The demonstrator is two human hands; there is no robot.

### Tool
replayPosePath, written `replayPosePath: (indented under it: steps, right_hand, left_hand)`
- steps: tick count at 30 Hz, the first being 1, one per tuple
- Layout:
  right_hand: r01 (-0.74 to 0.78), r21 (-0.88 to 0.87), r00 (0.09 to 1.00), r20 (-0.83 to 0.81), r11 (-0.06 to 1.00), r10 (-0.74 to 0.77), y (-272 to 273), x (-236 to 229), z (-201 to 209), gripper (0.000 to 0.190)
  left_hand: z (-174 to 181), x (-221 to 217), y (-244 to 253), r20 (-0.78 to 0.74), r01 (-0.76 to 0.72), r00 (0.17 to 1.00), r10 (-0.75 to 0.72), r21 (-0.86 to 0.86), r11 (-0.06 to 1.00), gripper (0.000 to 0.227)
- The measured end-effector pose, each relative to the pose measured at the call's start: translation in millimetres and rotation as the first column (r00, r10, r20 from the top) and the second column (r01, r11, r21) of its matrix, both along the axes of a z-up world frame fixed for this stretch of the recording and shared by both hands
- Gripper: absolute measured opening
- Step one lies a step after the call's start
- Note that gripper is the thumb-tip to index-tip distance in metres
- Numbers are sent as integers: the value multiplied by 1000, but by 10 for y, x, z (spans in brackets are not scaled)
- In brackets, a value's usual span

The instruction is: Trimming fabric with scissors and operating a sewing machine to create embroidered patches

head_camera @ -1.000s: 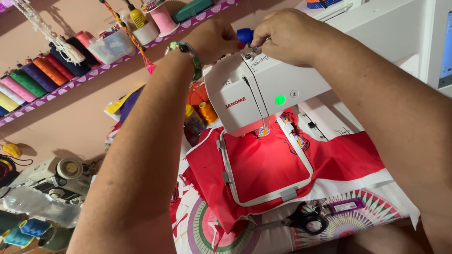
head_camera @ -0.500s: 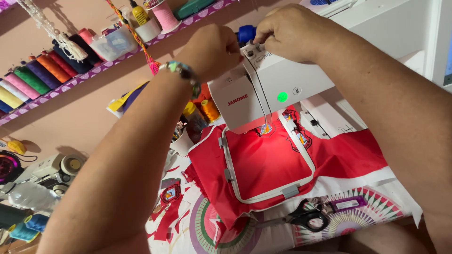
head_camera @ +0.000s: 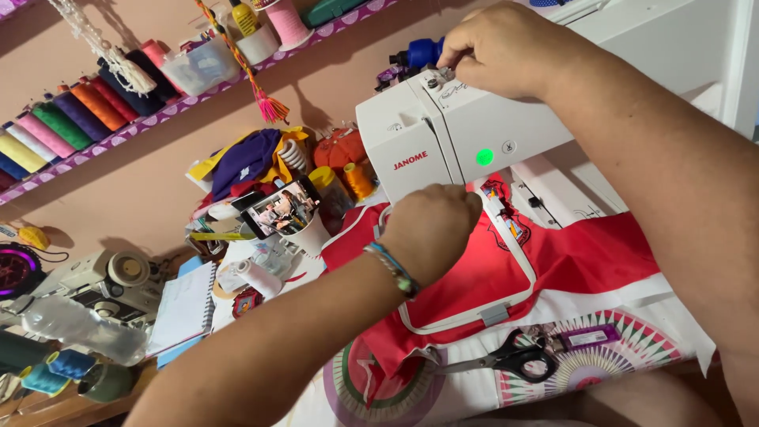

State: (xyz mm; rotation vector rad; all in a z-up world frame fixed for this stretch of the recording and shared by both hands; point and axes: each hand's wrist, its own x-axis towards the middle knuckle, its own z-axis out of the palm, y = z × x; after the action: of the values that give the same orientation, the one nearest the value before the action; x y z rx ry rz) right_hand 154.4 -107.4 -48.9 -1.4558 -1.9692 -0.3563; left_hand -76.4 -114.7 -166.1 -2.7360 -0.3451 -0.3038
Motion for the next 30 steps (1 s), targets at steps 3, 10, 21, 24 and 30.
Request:
replayPosePath:
  steps: [3, 10, 21, 24, 30]
  right_hand:
    - [45, -46, 999, -15, 998, -46, -44, -33, 22, 33]
    - [76, -121, 995, -59, 990, -84, -111, -97, 53, 31]
    - [119, -170, 989, -67, 978, -132, -149, -144, 82, 33]
    - [87, -113, 995, -36, 990, -91, -140, -136, 83, 34]
    - [97, -62, 995, 2, 993, -97, -67, -61, 32, 32]
  left_hand:
    - [-442, 66, 137, 126, 84, 984, -123, 274, 958, 9]
    - [-704, -51, 293, 3, 8, 1000, -10, 411, 911, 11]
    - [820, -419, -45, 285, 237, 933, -220, -24, 971, 11]
    - [1129, -176, 339, 407, 165, 906, -115, -90, 982, 13]
    - [1247, 91, 1072, 528, 114, 849, 16, -212, 971, 4]
